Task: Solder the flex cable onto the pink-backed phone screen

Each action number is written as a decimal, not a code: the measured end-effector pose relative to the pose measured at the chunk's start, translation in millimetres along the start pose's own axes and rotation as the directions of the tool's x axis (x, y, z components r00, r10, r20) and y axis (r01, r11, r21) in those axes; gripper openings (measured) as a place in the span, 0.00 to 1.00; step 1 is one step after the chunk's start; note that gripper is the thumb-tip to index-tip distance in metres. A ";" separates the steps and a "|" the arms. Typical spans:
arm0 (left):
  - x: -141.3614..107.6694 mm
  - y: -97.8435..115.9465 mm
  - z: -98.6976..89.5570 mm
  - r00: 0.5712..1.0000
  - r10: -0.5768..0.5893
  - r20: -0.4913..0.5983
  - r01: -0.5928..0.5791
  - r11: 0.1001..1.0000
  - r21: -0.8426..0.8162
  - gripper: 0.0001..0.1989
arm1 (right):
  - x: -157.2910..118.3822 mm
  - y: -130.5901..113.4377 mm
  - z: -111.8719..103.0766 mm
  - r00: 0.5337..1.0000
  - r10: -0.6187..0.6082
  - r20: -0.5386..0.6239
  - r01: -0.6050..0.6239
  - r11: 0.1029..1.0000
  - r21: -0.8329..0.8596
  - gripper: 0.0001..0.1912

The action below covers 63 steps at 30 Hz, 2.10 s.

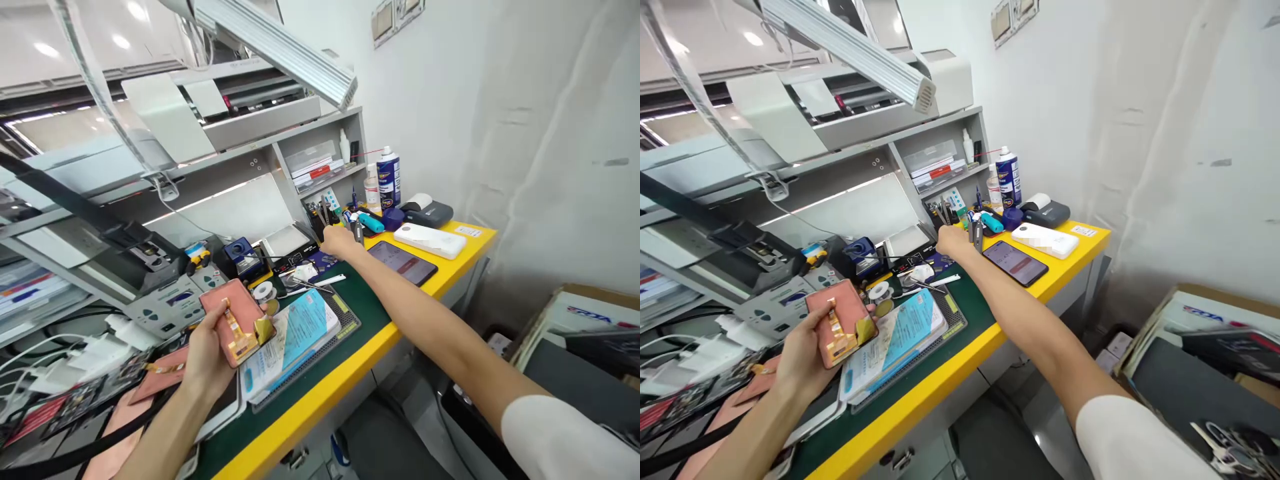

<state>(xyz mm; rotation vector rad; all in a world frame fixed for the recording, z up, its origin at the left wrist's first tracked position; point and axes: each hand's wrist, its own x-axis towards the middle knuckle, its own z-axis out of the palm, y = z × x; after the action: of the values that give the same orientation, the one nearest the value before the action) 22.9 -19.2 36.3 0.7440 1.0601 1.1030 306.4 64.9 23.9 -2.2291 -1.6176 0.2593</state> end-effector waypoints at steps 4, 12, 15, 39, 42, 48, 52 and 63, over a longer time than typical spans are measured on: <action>-8.8 3.8 7.1 0.996 -0.008 -0.088 0.012 0.999 0.041 0.16 | 0.9 1.3 -3.9 1.000 -0.018 -0.023 0.019 0.998 0.068 0.20; -23.9 -1.0 6.8 0.975 -0.068 -0.213 0.093 0.989 0.111 0.09 | -0.5 -3.3 -4.3 0.997 -0.071 0.008 0.067 0.976 0.209 0.16; -28.6 -6.5 6.6 0.975 -0.044 -0.216 0.073 0.989 0.132 0.08 | 1.0 -3.9 -2.9 0.995 -0.085 -0.061 0.097 0.963 0.253 0.18; -68.0 -25.2 13.5 0.998 -0.060 -0.014 0.060 0.998 0.008 0.30 | -3.7 -6.8 -0.8 0.985 -0.154 -0.080 0.171 0.931 0.321 0.22; -72.0 -23.4 14.9 0.997 -0.075 0.031 0.074 0.997 0.025 0.33 | -4.9 -7.2 -1.3 0.985 -0.153 -0.081 0.171 0.932 0.319 0.22; -82.6 -20.0 16.5 0.979 -0.206 0.011 0.204 0.975 0.092 0.31 | -2.1 -7.3 -0.4 0.984 -0.158 -0.087 0.178 0.933 0.313 0.21; -86.9 -20.9 8.8 0.956 -0.287 -0.068 0.294 0.945 0.142 0.29 | -0.7 -7.0 0.0 0.982 -0.163 -0.094 0.185 0.933 0.310 0.22; -93.0 -25.1 0.4 0.915 -0.374 0.152 0.286 0.866 0.410 0.15 | -3.7 -8.6 1.1 0.977 -0.189 -0.098 0.209 0.935 0.285 0.21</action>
<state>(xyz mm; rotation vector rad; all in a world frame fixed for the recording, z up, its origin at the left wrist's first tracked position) 23.7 -115.4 41.7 0.9287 1.1669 0.5022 297.3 63.9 26.0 -1.8194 -1.6339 0.3393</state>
